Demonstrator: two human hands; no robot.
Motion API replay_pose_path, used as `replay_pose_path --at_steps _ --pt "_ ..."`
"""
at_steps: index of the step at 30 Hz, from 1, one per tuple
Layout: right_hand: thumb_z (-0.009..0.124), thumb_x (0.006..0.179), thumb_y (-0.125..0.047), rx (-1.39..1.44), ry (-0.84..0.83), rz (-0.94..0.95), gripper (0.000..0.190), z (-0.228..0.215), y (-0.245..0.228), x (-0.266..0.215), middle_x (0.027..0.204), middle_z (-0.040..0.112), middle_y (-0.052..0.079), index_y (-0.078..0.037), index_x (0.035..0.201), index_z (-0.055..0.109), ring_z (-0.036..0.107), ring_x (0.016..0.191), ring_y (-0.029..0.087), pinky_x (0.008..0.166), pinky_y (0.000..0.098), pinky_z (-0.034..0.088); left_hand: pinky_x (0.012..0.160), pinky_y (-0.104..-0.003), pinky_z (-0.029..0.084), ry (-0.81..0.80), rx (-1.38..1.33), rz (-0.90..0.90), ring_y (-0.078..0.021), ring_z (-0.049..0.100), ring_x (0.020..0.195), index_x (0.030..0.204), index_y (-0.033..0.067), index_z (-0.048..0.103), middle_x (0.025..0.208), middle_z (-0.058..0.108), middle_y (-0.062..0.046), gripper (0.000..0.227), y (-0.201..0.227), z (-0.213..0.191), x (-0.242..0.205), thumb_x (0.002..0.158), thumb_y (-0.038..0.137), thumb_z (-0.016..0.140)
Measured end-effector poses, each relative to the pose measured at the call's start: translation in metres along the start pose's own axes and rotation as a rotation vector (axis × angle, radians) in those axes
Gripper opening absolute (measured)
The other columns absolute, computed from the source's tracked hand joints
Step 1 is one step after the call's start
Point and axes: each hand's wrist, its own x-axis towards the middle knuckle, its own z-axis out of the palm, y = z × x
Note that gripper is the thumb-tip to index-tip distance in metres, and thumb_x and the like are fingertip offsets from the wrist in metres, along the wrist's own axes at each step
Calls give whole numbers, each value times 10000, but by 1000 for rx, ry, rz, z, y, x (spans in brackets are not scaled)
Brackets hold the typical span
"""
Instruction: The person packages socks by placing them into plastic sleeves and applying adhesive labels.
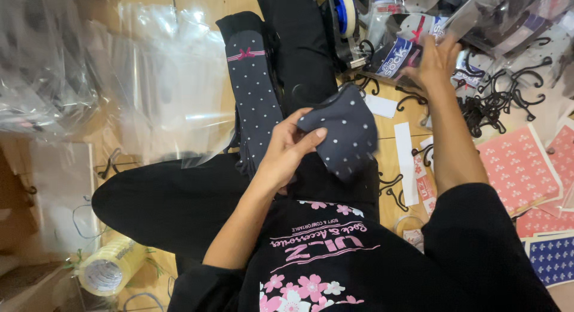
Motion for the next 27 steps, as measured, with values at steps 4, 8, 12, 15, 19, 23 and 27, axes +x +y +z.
replay_pose_path --at_steps 4,8,12,15,19,23,27 --pt "946 789 -314 -159 158 -391 409 11 76 19 1211 559 101 -166 1050 668 495 1110 363 937 516 319 872 -280 570 66 -104 -120 -110 668 1008 1341 74 607 1128 707 -38 476 -80 -8 37 908 229 729" --pt "955 1082 -335 78 224 -582 380 -69 96 19 1063 659 93 -76 1081 676 600 995 260 885 407 450 1131 -360 407 171 443 -232 -248 547 1360 1559 86 262 1513 525 -122 1078 -94 2 29 701 458 798" --pt "935 987 -309 116 185 -512 343 -79 103 1 1049 671 104 -82 1090 698 628 996 282 873 408 478 1184 -690 272 62 409 -116 -648 279 1430 1609 -66 25 1543 242 -483 1252 -58 25 -5 668 95 836" --pt "915 893 -282 131 161 -487 342 -31 68 -5 1034 684 114 -88 1098 721 656 997 304 861 409 506 1192 -658 275 17 386 -193 -593 245 1469 1642 24 -26 1591 220 -413 1144 -77 18 -17 765 53 707" --pt "887 768 -247 155 121 -474 397 77 45 8 1015 701 129 -97 1109 752 692 999 334 845 411 543 1215 -639 243 -22 352 -180 -555 231 1494 1652 39 14 1615 229 -378 1052 -86 9 -22 780 59 602" --pt "852 648 -362 20 127 -394 377 185 63 34 972 589 -46 -308 997 719 683 974 237 851 424 562 1231 -628 206 -46 348 -150 -549 200 1508 1653 11 26 1616 209 -396 1031 -127 -3 -22 770 32 558" --pt "791 658 -18 318 139 -308 321 150 110 41 739 712 34 -185 932 792 722 719 193 685 279 549 1221 -591 259 -35 354 -169 -524 235 1512 1658 30 20 1625 233 -371 1038 -124 -2 -21 781 49 575"
